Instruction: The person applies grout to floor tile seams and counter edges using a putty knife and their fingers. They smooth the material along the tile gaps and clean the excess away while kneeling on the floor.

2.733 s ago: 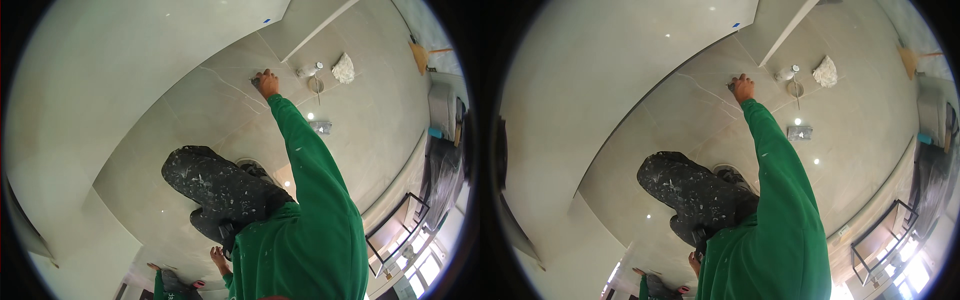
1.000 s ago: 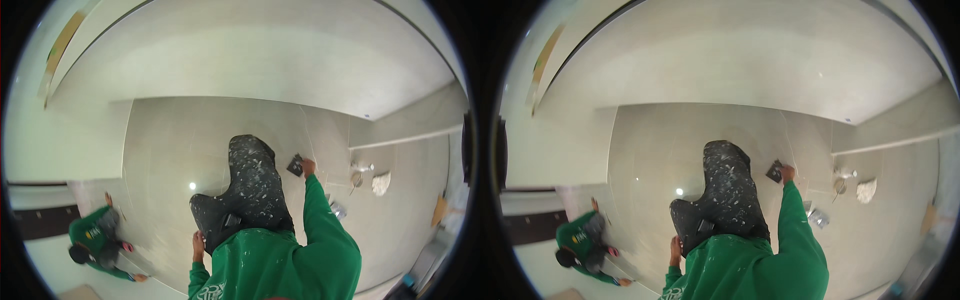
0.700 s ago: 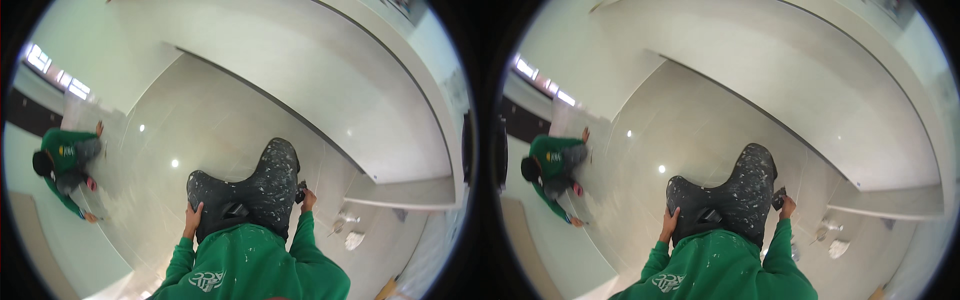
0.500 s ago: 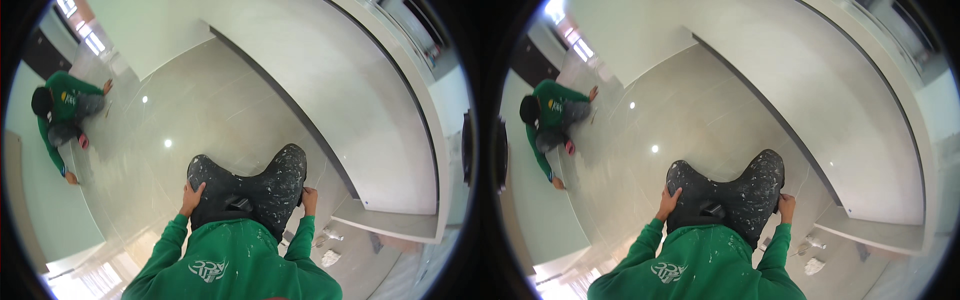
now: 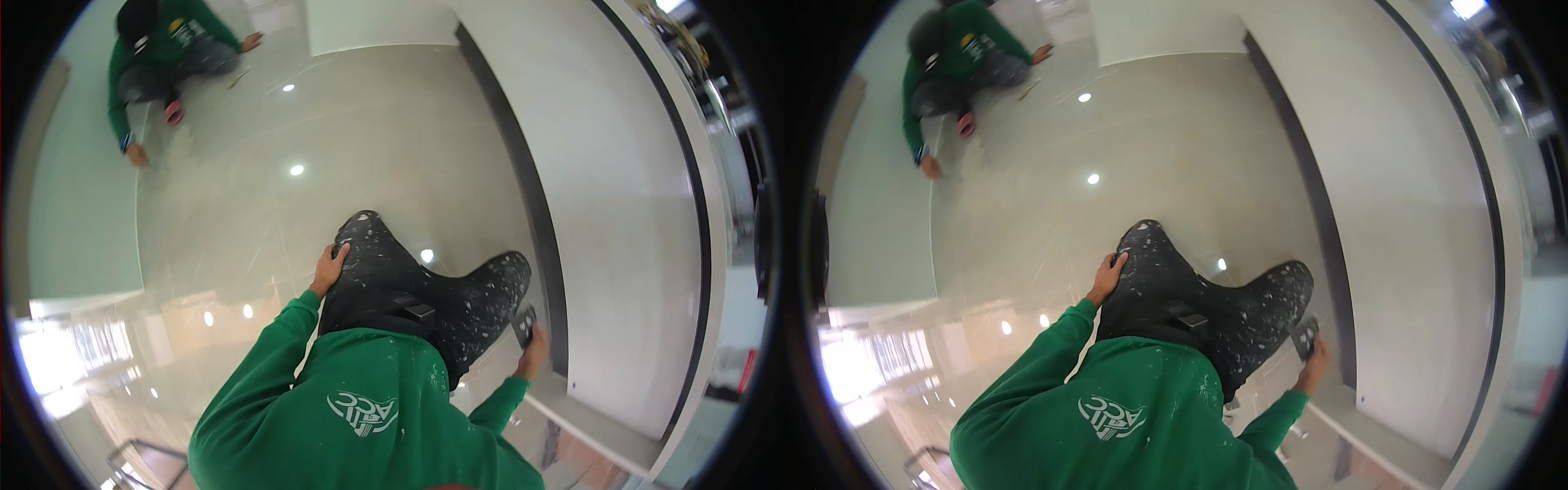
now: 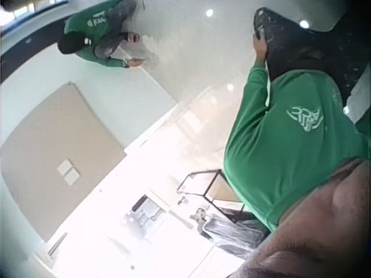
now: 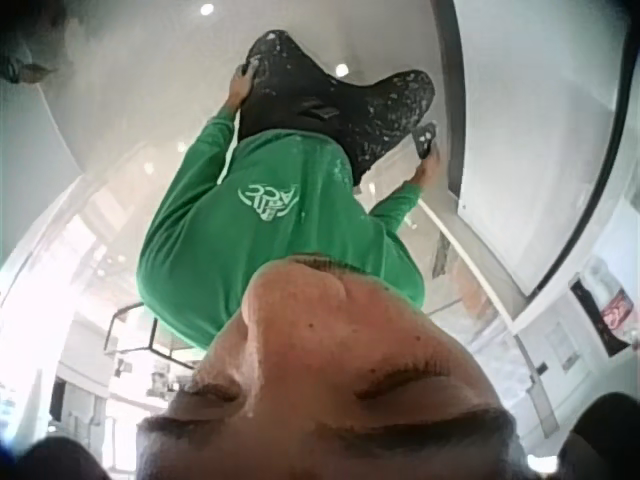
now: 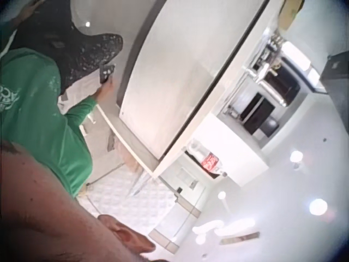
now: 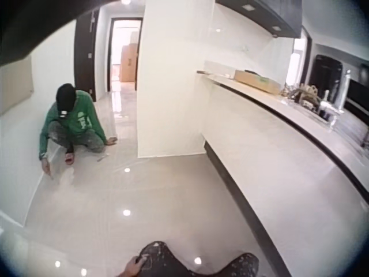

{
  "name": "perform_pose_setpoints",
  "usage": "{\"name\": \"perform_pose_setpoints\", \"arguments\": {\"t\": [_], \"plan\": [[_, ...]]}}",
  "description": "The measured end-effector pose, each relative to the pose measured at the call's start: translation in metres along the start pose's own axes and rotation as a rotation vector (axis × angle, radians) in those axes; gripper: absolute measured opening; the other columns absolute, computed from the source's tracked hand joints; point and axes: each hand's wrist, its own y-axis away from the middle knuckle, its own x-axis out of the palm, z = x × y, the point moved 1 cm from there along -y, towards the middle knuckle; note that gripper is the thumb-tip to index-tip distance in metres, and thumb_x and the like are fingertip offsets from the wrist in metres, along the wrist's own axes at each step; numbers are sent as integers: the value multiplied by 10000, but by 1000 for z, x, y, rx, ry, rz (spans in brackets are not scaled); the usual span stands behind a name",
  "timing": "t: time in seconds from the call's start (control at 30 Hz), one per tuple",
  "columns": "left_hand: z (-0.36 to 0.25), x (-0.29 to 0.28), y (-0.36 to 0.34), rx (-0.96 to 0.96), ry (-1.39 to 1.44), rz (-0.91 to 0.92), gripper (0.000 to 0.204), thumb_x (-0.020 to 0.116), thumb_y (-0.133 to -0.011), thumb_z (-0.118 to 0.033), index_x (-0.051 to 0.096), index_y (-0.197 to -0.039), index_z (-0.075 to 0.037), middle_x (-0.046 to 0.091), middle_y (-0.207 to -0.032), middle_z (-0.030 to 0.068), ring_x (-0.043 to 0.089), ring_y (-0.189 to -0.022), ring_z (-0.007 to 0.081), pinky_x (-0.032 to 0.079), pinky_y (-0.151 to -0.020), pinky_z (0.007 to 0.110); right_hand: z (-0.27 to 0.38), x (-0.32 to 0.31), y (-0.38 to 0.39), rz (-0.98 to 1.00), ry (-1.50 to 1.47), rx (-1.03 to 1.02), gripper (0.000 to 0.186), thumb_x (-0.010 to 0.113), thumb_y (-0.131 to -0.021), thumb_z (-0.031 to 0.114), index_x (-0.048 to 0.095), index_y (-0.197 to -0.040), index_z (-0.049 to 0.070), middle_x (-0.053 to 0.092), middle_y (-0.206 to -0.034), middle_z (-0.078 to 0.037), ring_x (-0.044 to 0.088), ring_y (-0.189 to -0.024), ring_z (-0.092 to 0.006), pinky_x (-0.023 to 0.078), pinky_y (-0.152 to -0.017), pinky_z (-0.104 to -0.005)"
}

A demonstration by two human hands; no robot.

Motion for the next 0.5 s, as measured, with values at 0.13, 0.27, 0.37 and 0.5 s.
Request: {"name": "perform_pose_setpoints", "arguments": {"t": [0.13, 0.27, 0.37, 0.5], "plan": [[93, 1, 4, -85, 181, -46, 735, 564, -927, -596, 586, -1279, 49, 636, -1219, 291, 601, -1189, 396, 466, -1012, 433, -35, -60, 2, -146, -240, 44, 303, 701, -935, 258, 700, -1063, -17, 715, -991, -73, 664, -821, -153, 529, -685, -294], [197, 10, 73, -250, -215, -30, 638, 646, -896, -502, 606, -1236, 36, 632, -1209, 302, 600, -1161, 425, 480, -988, 457, -9, -85, 1, -113, -605, 198, 295, 693, -943, 277, 658, -1118, 43, 667, -982, -33, 614, -810, -152, 467, -641, -251], [235, -2, 121, -271, -229, -141, 537, 692, -871, -394, 622, -1191, 32, 667, -1136, 280, 633, -1088, 425, 504, -942, 475, 9, -53, -21, 69, -816, 168, 280, 695, -939, 278, 654, -1166, 118, 654, -1006, -13, 597, -850, -147, 451, -637, -278], [213, -7, 143, -289, -79, -216, 471, 685, -883, -377, 648, -1163, -1, 698, -1081, 222, 667, -1028, 372, 522, -899, 448, 44, 20, -48, 244, -948, 196, 264, 694, -935, 249, 656, -1181, 162, 663, -1064, 4, 606, -912, -137, 463, -676, -285]]}}
